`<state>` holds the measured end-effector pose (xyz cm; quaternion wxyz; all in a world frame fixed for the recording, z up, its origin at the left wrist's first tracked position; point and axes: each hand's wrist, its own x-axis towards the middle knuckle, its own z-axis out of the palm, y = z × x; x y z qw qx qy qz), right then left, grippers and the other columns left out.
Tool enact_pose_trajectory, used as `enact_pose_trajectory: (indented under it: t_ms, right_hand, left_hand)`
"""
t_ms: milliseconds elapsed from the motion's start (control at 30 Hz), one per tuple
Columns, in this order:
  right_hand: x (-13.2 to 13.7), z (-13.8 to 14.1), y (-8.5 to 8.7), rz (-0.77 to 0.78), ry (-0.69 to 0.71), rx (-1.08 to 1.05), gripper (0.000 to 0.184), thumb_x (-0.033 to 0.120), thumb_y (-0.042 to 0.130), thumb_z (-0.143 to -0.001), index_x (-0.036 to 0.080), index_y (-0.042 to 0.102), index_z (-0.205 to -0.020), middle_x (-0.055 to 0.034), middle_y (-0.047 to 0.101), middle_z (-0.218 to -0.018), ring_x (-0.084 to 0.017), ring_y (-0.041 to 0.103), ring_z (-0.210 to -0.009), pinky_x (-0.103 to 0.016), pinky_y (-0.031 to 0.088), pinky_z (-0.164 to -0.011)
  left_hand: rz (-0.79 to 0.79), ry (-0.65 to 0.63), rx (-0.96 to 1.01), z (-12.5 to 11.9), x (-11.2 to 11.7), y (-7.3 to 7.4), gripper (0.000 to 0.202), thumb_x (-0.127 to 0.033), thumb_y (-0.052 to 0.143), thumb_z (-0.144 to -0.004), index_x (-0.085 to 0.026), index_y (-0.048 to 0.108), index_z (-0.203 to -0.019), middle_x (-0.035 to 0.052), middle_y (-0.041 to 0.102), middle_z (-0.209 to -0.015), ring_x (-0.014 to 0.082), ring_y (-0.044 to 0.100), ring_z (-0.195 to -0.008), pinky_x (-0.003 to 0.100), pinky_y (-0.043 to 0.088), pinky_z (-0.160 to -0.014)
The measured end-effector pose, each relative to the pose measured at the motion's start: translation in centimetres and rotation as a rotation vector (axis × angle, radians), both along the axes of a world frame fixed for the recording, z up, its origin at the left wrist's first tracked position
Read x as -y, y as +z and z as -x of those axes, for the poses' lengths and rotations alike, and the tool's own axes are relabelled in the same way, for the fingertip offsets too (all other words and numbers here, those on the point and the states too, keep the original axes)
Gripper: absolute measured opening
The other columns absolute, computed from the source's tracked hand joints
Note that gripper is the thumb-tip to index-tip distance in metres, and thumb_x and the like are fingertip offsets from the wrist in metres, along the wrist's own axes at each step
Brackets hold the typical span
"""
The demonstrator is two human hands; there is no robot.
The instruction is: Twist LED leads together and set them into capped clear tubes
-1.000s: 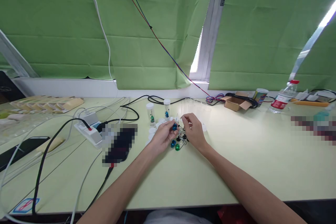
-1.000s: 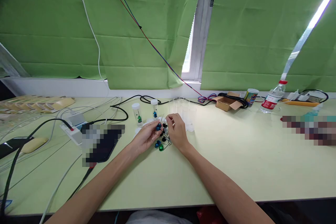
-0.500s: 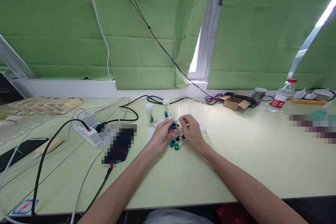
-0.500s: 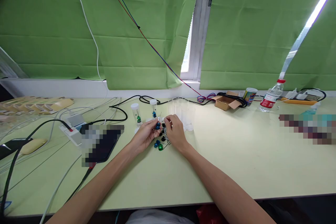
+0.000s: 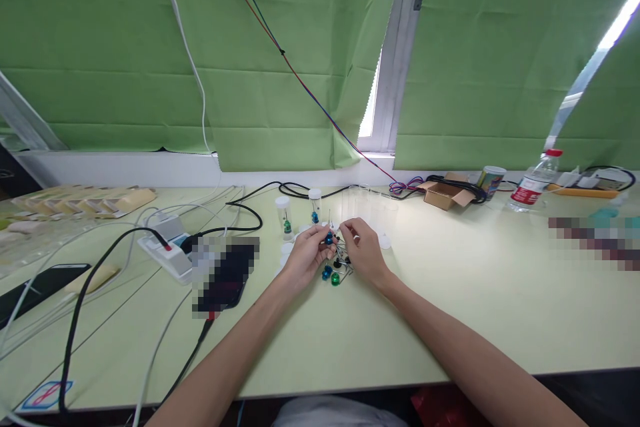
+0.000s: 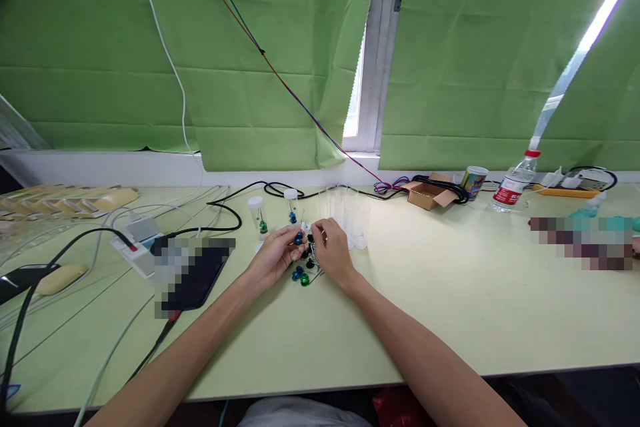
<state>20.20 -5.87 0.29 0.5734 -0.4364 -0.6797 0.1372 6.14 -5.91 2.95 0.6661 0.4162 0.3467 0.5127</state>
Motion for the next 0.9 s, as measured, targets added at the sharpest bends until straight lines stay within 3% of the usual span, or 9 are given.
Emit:
enact_pose_trajectory:
  t_ms: [133,267,500,900]
  right_hand:
    - [-0.02,0.02,-0.07,0.005,0.0,0.004,0.02,0.027,0.044,-0.095,0.019,0.057,-0.082,-0.0022,0.055,-0.08,-0.014,0.052,-0.072,-0.025,0.04,-0.059]
    - [0.06,0.01,-0.08,0.004,-0.004,0.007,0.02,0.027,0.044,-0.095,0.019,0.056,-0.08,-0.0017,0.055,-0.079,-0.014,0.051,-0.07,-0.025,0.039,-0.059]
    - [-0.03,-0.02,-0.04,-0.002,-0.008,0.009,0.02,0.027,0.045,-0.094,0.019,0.056,-0.08,-0.0016,0.055,-0.078,-0.014,0.051,-0.07,-0.025,0.039,-0.06]
    - [-0.03,-0.09,-0.06,0.0,-0.027,0.026,0.021,0.025,0.045,-0.094,0.019,0.057,-0.079,-0.0013,0.055,-0.075,-0.014,0.05,-0.068,-0.026,0.039,-0.062]
  left_hand:
    - [-0.015,0.039,-0.016,-0.06,0.09,0.19,0.022,-0.029,0.073,-0.074,-0.013,0.059,-0.073,0.0028,0.059,-0.064,0.0079,0.053,-0.05,0.018,0.041,-0.043]
    - [-0.147,0.108,-0.077,-0.13,0.27,0.34,0.027,-0.036,0.075,-0.071,-0.015,0.057,-0.072,0.0009,0.057,-0.064,0.0091,0.054,-0.049,0.02,0.041,-0.042]
    - [-0.337,0.22,-0.138,-0.19,0.26,0.38,0.029,-0.041,0.072,-0.075,-0.016,0.057,-0.075,0.0012,0.058,-0.07,0.0112,0.056,-0.05,0.023,0.043,-0.042]
    - [-0.509,0.279,-0.232,0.0,0.73,0.64,0.023,-0.04,0.066,-0.081,-0.017,0.061,-0.084,0.0019,0.058,-0.075,0.0101,0.054,-0.05,0.024,0.044,-0.045]
